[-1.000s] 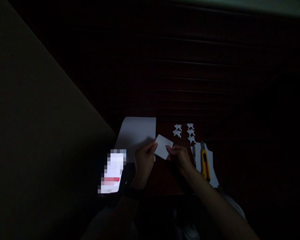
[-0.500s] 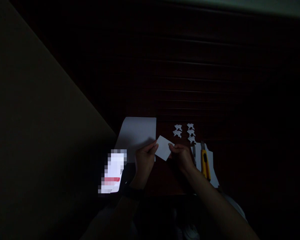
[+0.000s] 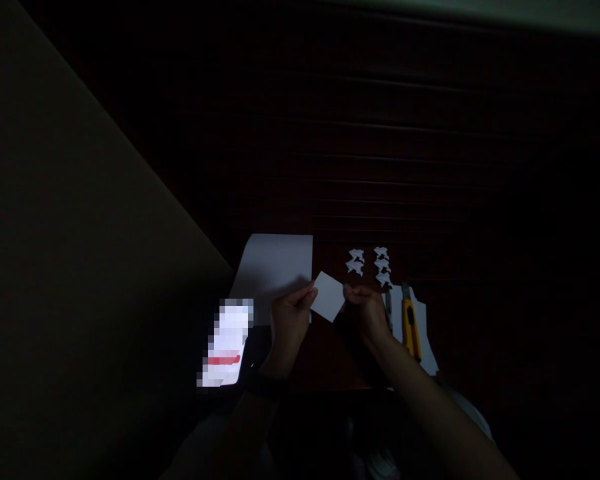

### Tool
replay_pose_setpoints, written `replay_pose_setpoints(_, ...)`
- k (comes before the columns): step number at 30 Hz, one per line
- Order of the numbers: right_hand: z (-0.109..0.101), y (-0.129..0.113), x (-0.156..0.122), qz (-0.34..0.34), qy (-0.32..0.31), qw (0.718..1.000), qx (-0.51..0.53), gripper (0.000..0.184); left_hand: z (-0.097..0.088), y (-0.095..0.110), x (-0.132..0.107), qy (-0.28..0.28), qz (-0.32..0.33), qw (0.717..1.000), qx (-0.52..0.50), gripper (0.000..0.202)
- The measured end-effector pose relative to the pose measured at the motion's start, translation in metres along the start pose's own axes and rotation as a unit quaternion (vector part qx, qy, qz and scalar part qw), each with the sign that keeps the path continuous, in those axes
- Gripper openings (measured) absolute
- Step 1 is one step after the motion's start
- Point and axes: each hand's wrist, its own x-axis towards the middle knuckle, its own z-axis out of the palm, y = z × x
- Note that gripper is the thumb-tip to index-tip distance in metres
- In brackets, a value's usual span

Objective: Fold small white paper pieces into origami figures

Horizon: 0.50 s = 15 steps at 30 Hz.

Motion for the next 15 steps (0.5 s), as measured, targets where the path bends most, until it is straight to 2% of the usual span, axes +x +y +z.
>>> replay_pose_setpoints(4, 0.0059, 0.0008, -0.0048, -0.011, 0.003, 1.000, -0.001, 0.031, 0.0010, 0.0018, 0.0003, 0.006, -0.004, 1.000, -0.011, 0.029)
replay_pose_setpoints(9, 0.0060, 0.0040, -0.0075, -0.038, -0.009, 0.998, -0.050, 0.031, 0.0007, 0.0015, 0.0009, 0.009, 0.003, 1.000, -0.015, 0.028)
replay_pose_setpoints(12, 0.0040, 0.0048, -0.0062, -0.060, 0.012, 0.996, -0.071, 0.035, 0.0007, 0.0018, 0.0006, 0.010, -0.001, 1.000, -0.019, 0.029)
replay_pose_setpoints(15, 0.0055, 0.0041, -0.0060, -0.054, 0.020, 0.997, -0.057, 0.035, 0.0015, 0.0020, -0.0001, 0.009, -0.010, 0.999, -0.030, 0.029)
